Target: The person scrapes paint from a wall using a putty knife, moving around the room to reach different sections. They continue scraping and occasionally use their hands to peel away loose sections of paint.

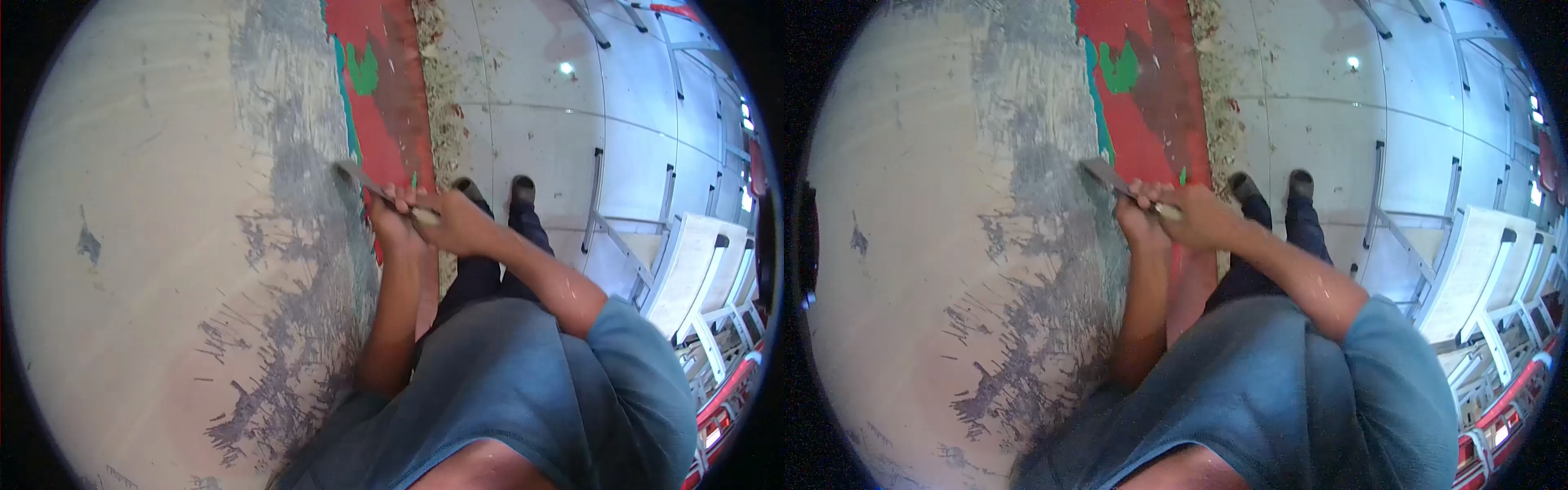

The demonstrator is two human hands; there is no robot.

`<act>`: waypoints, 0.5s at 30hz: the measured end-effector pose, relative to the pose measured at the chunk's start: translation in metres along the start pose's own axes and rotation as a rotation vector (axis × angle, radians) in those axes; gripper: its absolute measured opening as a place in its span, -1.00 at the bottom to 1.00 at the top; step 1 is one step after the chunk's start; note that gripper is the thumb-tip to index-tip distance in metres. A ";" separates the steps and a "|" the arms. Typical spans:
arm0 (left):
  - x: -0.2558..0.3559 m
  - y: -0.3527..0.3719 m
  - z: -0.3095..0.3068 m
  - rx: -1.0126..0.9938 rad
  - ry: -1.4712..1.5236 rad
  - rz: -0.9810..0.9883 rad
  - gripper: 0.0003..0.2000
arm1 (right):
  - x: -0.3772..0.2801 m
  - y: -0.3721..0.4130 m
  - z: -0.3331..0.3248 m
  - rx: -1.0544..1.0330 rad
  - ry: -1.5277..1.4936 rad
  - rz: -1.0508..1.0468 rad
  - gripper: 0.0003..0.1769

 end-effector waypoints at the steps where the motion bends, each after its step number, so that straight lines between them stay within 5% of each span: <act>1: 0.005 0.002 -0.006 0.010 -0.025 0.017 -0.78 | 0.003 -0.003 0.002 -0.054 -0.007 0.047 -0.72; 4: 0.003 0.005 0.009 0.052 -0.017 0.006 -0.74 | 0.000 -0.014 -0.002 -0.107 -0.029 0.155 -0.71; 6: -0.004 0.016 0.008 0.082 -0.020 -0.022 -0.73 | 0.005 -0.005 0.004 0.003 -0.004 -0.006 -0.73; 9: 0.010 -0.015 -0.014 -0.163 -0.050 -0.019 -0.73 | 0.013 -0.014 0.011 0.080 -0.020 -0.088 -0.72; 10: 0.014 -0.013 0.001 -0.059 0.170 -0.144 -0.71 | 0.010 -0.020 0.009 0.039 -0.016 -0.074 -0.72; 12: 0.006 0.000 0.013 0.005 0.010 -0.021 -0.70 | -0.016 -0.024 -0.008 0.005 -0.047 0.055 -0.73; 15: -0.006 0.000 0.008 -0.046 0.109 -0.069 -0.72 | 0.015 -0.012 0.004 0.119 -0.048 -0.082 -0.70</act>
Point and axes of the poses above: each hand's wrist, its own y-axis away from the middle knuckle, its own z-axis out of the palm, x = y × z, the point moved 3 cm from there along -y, towards the middle knuckle, and after that the axes turned 3 degrees about -z, right-handed, at the moved point
